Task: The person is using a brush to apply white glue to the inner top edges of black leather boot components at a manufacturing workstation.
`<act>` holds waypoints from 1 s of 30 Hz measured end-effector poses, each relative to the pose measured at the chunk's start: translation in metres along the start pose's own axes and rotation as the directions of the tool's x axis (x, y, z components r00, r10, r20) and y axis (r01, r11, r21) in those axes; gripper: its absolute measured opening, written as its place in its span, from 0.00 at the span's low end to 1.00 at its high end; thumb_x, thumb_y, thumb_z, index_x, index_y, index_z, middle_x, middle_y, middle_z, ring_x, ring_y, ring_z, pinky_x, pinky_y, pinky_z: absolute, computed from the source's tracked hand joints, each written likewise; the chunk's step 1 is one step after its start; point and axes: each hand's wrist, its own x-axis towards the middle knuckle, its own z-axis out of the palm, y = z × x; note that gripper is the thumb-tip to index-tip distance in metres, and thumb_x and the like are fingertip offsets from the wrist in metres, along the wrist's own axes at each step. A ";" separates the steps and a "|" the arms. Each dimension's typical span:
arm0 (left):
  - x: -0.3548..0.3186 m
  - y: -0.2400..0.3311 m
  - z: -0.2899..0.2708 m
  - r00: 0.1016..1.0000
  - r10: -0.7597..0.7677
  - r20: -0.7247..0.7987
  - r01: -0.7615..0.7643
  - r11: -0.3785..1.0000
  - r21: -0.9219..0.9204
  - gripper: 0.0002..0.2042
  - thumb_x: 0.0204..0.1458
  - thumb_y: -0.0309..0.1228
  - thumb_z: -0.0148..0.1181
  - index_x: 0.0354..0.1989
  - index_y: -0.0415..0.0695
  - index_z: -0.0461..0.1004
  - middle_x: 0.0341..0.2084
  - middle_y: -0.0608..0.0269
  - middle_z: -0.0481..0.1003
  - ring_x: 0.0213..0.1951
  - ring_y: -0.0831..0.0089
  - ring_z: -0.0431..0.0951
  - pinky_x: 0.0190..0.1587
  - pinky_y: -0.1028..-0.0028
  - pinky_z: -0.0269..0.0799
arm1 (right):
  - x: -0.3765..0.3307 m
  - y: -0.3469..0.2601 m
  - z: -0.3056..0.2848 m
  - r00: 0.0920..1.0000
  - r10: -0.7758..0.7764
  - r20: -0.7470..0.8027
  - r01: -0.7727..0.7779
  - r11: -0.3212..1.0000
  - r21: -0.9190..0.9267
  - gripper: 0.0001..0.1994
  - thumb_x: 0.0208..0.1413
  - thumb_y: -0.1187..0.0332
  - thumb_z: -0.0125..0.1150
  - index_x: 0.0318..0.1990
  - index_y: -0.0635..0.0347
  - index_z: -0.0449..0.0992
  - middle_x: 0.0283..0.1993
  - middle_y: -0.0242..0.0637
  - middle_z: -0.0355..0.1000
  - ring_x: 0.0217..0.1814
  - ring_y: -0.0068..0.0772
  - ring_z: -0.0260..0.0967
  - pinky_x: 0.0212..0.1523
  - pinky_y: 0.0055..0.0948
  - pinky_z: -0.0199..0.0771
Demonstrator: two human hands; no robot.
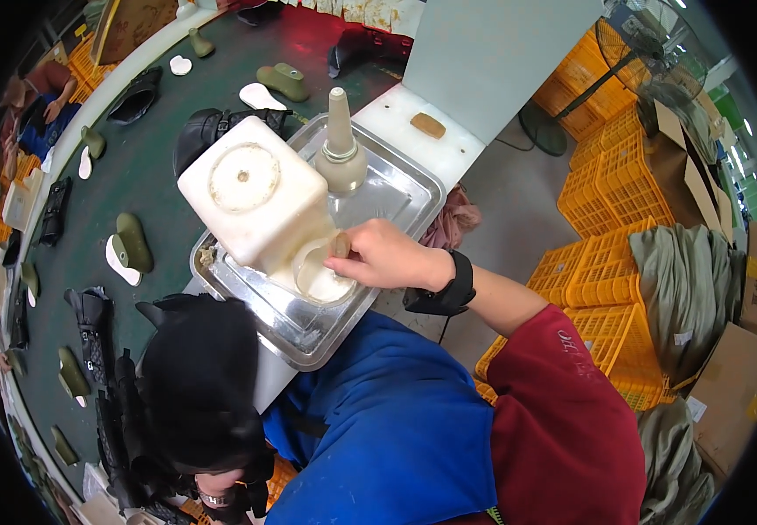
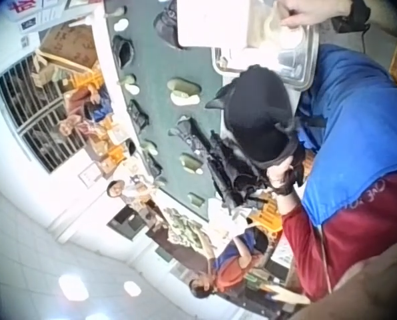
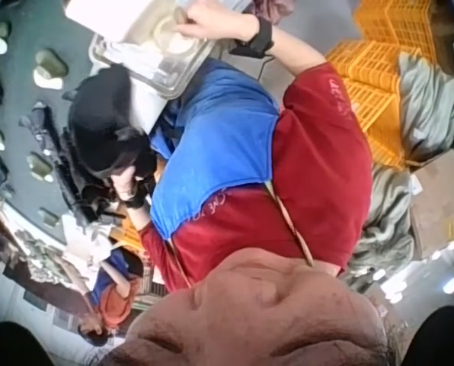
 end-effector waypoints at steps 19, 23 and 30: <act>0.047 -0.034 0.029 0.901 -0.232 0.366 0.293 0.948 -0.120 0.40 0.28 0.27 0.68 0.55 0.37 0.56 0.49 0.56 0.65 0.51 0.68 0.65 0.55 0.69 0.56 | 0.028 -0.068 -0.032 0.998 -0.029 0.055 -0.015 0.738 0.674 0.05 0.49 0.72 0.58 0.32 0.63 0.74 0.25 0.30 0.69 0.25 0.15 0.64 0.23 0.15 0.63; 0.049 -0.021 0.038 0.889 -0.269 0.370 0.334 0.935 -0.122 0.43 0.27 0.27 0.68 0.57 0.38 0.53 0.51 0.57 0.64 0.52 0.67 0.63 0.56 0.69 0.55 | 0.029 -0.079 -0.028 0.978 -0.192 0.086 0.119 0.844 0.524 0.03 0.47 0.74 0.60 0.30 0.62 0.74 0.27 0.33 0.71 0.27 0.20 0.67 0.26 0.19 0.65; 0.036 -0.013 0.044 0.937 -0.207 0.280 0.241 0.966 -0.094 0.44 0.26 0.29 0.70 0.57 0.37 0.52 0.51 0.56 0.63 0.52 0.67 0.64 0.56 0.68 0.55 | 0.020 -0.072 -0.025 0.979 -0.204 0.020 0.176 0.886 0.430 0.03 0.47 0.75 0.59 0.30 0.63 0.73 0.27 0.33 0.71 0.24 0.20 0.67 0.25 0.19 0.65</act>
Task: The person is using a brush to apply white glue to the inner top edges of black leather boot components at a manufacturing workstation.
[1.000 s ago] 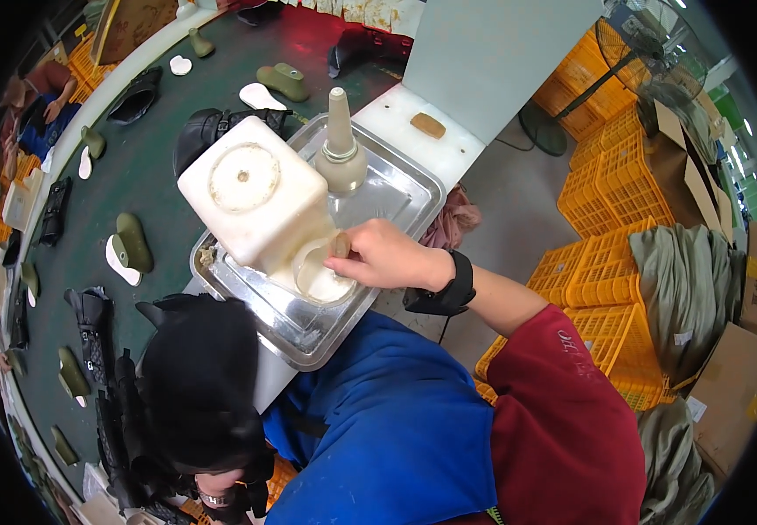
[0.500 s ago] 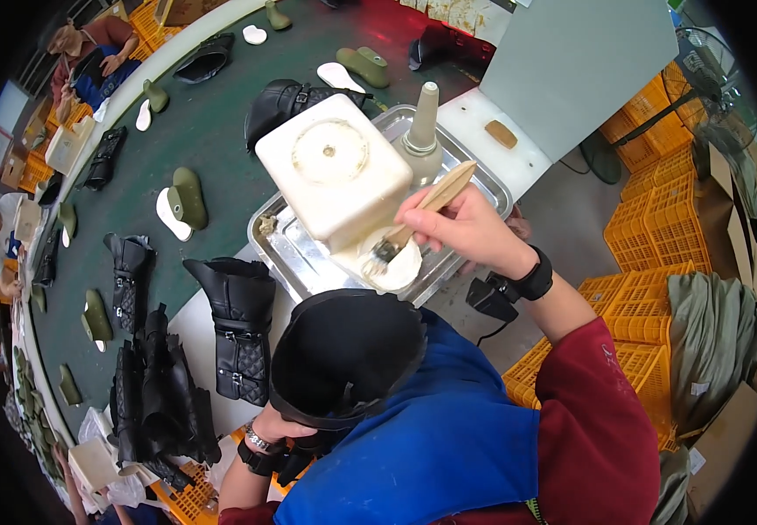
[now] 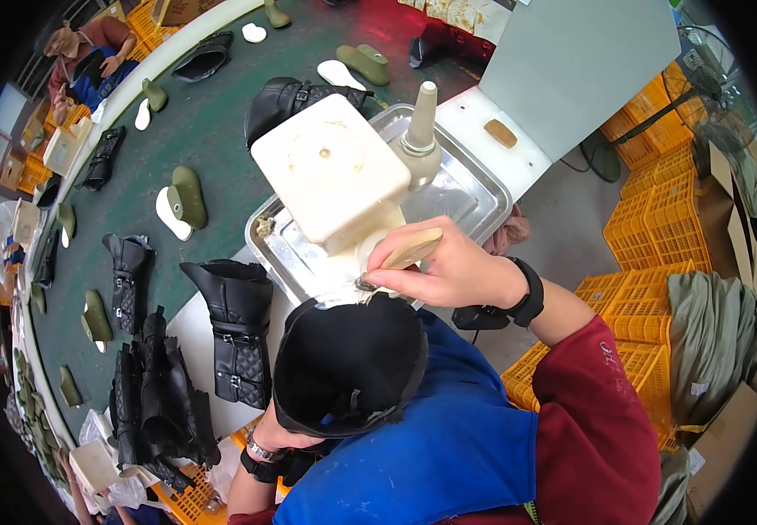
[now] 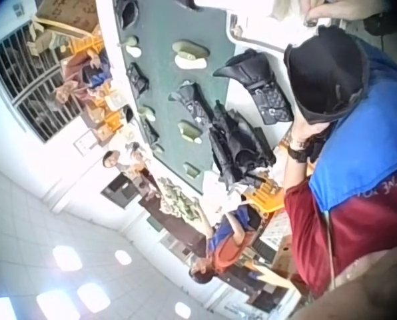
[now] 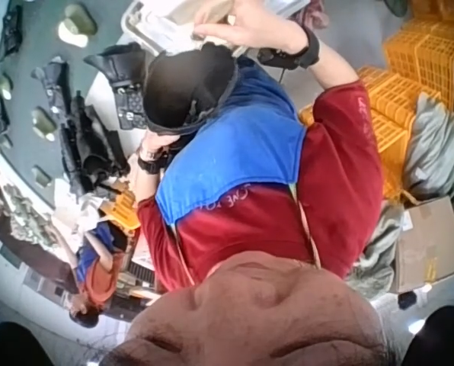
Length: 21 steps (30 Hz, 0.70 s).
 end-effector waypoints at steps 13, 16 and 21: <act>-0.001 -0.029 0.002 0.906 0.333 -0.262 -0.259 0.924 0.280 0.49 0.26 0.29 0.70 0.59 0.39 0.44 0.52 0.53 0.60 0.52 0.63 0.63 0.55 0.67 0.57 | -0.007 0.005 0.014 0.967 0.060 -0.248 -0.049 0.998 0.048 0.04 0.47 0.72 0.57 0.26 0.64 0.72 0.18 0.33 0.67 0.17 0.21 0.61 0.19 0.22 0.61; 0.001 -0.016 0.023 0.818 0.509 -0.268 -0.320 0.790 0.523 0.56 0.25 0.31 0.72 0.61 0.42 0.33 0.55 0.51 0.55 0.54 0.61 0.61 0.57 0.65 0.56 | -0.004 0.006 0.011 0.974 0.099 -0.206 -0.096 0.995 0.028 0.05 0.47 0.71 0.57 0.26 0.63 0.72 0.18 0.34 0.68 0.17 0.22 0.62 0.20 0.23 0.61; 0.005 -0.006 0.031 0.847 0.505 -0.164 -0.299 0.709 0.639 0.60 0.23 0.34 0.74 0.61 0.43 0.30 0.55 0.50 0.53 0.56 0.60 0.58 0.59 0.63 0.50 | 0.002 0.011 0.001 0.972 0.148 -0.183 -0.140 0.989 0.056 0.05 0.49 0.70 0.57 0.29 0.63 0.73 0.24 0.29 0.70 0.25 0.17 0.64 0.26 0.19 0.63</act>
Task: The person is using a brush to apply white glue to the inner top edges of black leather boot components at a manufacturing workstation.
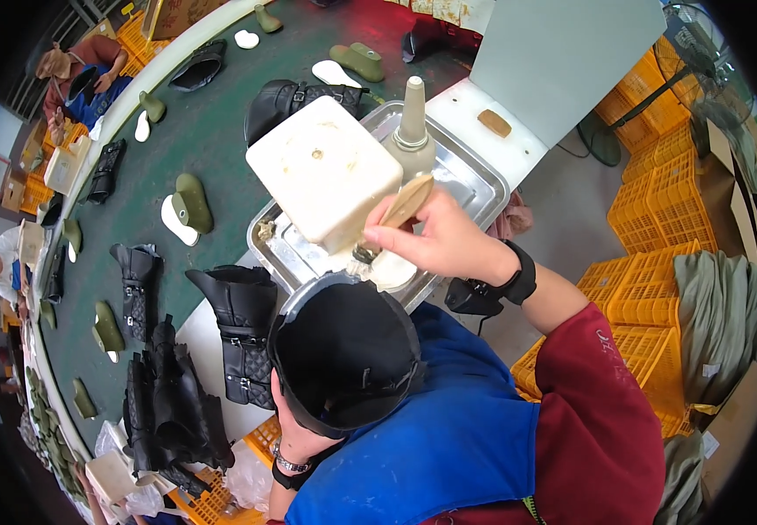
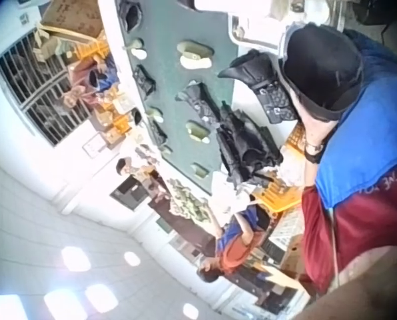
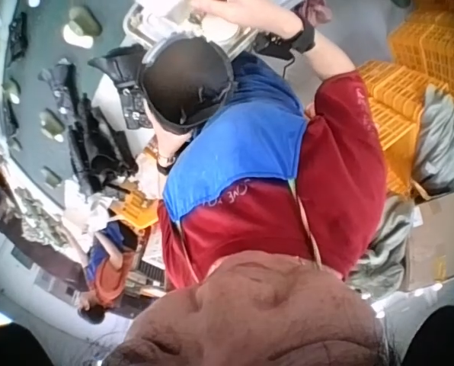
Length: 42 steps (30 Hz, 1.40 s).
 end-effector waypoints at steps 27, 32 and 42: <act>-0.015 -0.011 0.007 0.967 0.165 -0.197 -0.140 0.981 0.131 0.59 0.24 0.34 0.73 0.61 0.45 0.30 0.58 0.51 0.47 0.58 0.59 0.53 0.59 0.62 0.48 | -0.006 -0.024 -0.007 0.955 0.292 -0.049 -0.257 0.900 0.353 0.08 0.51 0.67 0.55 0.29 0.63 0.71 0.20 0.27 0.66 0.18 0.12 0.61 0.17 0.12 0.57; -0.014 -0.009 0.002 0.963 0.100 -0.249 -0.080 0.993 0.090 0.60 0.22 0.34 0.74 0.61 0.46 0.31 0.59 0.52 0.47 0.59 0.60 0.52 0.60 0.62 0.47 | -0.015 -0.020 -0.003 0.963 0.257 0.074 -0.266 0.883 0.387 0.09 0.52 0.65 0.54 0.29 0.62 0.70 0.21 0.27 0.66 0.17 0.11 0.60 0.15 0.11 0.55; -0.032 -0.043 -0.005 0.967 0.037 -0.252 -0.034 0.999 0.018 0.57 0.20 0.40 0.74 0.61 0.42 0.39 0.58 0.53 0.50 0.59 0.61 0.53 0.59 0.63 0.47 | -0.001 -0.008 0.014 0.981 0.194 0.017 -0.186 0.908 0.375 0.09 0.53 0.65 0.54 0.32 0.63 0.69 0.24 0.30 0.68 0.20 0.13 0.62 0.18 0.13 0.59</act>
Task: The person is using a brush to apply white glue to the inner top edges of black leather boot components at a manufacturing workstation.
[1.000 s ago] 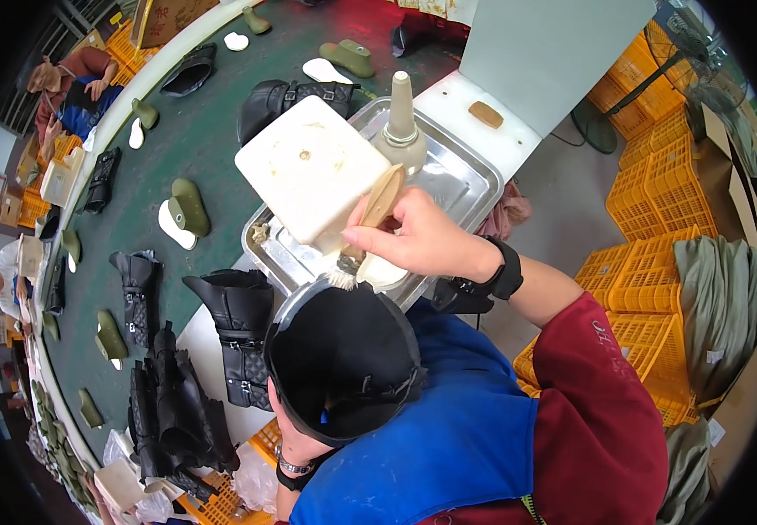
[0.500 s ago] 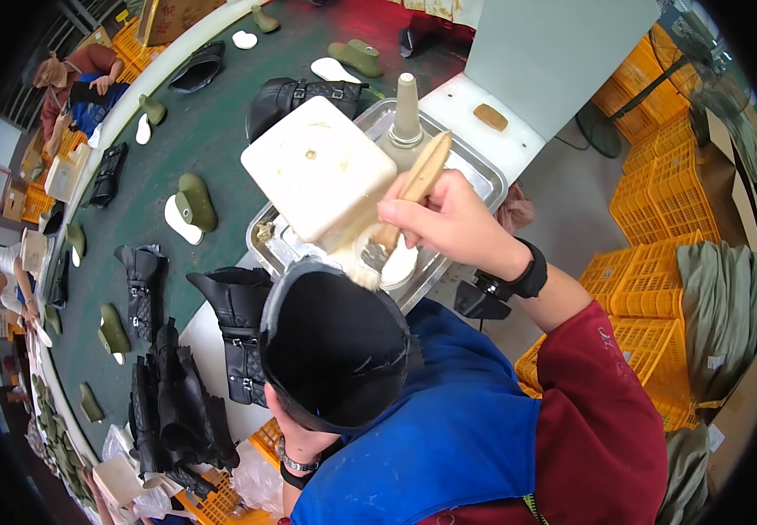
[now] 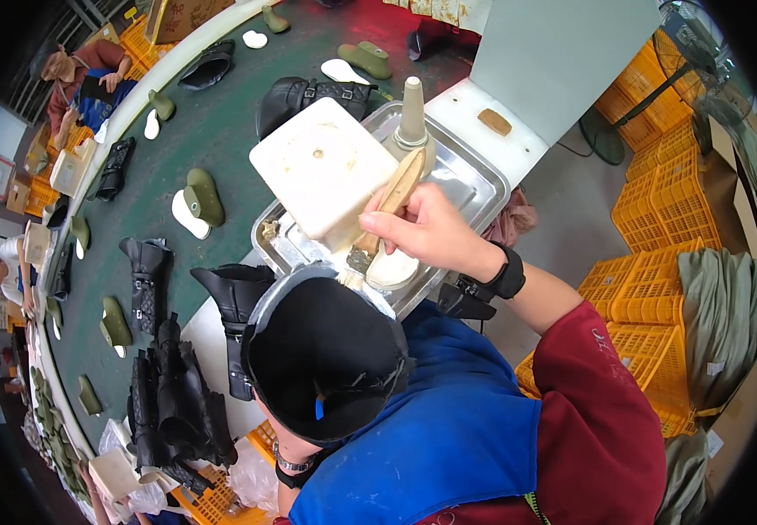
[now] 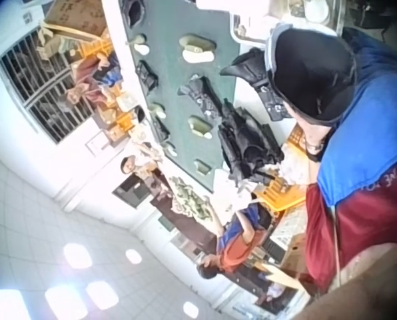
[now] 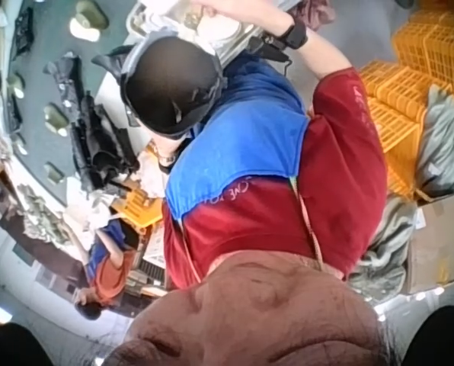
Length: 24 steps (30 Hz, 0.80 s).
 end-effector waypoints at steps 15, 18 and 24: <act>-0.006 0.000 -0.010 0.987 -0.084 0.138 0.095 0.993 -0.075 0.58 0.19 0.38 0.75 0.60 0.41 0.39 0.57 0.52 0.52 0.58 0.62 0.54 0.59 0.64 0.47 | 0.007 -0.013 0.009 0.987 -0.141 0.083 0.137 0.989 0.053 0.09 0.52 0.66 0.56 0.32 0.65 0.71 0.25 0.29 0.68 0.21 0.13 0.62 0.20 0.14 0.61; 0.001 0.014 -0.010 0.987 -0.035 0.159 0.042 0.998 -0.037 0.58 0.20 0.38 0.75 0.61 0.41 0.38 0.57 0.52 0.52 0.59 0.61 0.54 0.60 0.63 0.46 | 0.008 -0.012 0.005 0.993 -0.113 0.042 0.114 0.993 -0.013 0.10 0.52 0.66 0.55 0.33 0.65 0.71 0.25 0.30 0.68 0.22 0.13 0.62 0.21 0.14 0.62; 0.012 0.061 -0.003 0.987 0.162 0.009 -0.160 0.981 -0.107 0.53 0.24 0.32 0.73 0.61 0.44 0.41 0.57 0.51 0.53 0.58 0.58 0.55 0.59 0.62 0.48 | 0.007 -0.019 0.001 0.997 -0.018 -0.080 0.015 0.999 -0.039 0.10 0.52 0.66 0.55 0.33 0.66 0.70 0.20 0.30 0.66 0.17 0.14 0.61 0.18 0.14 0.60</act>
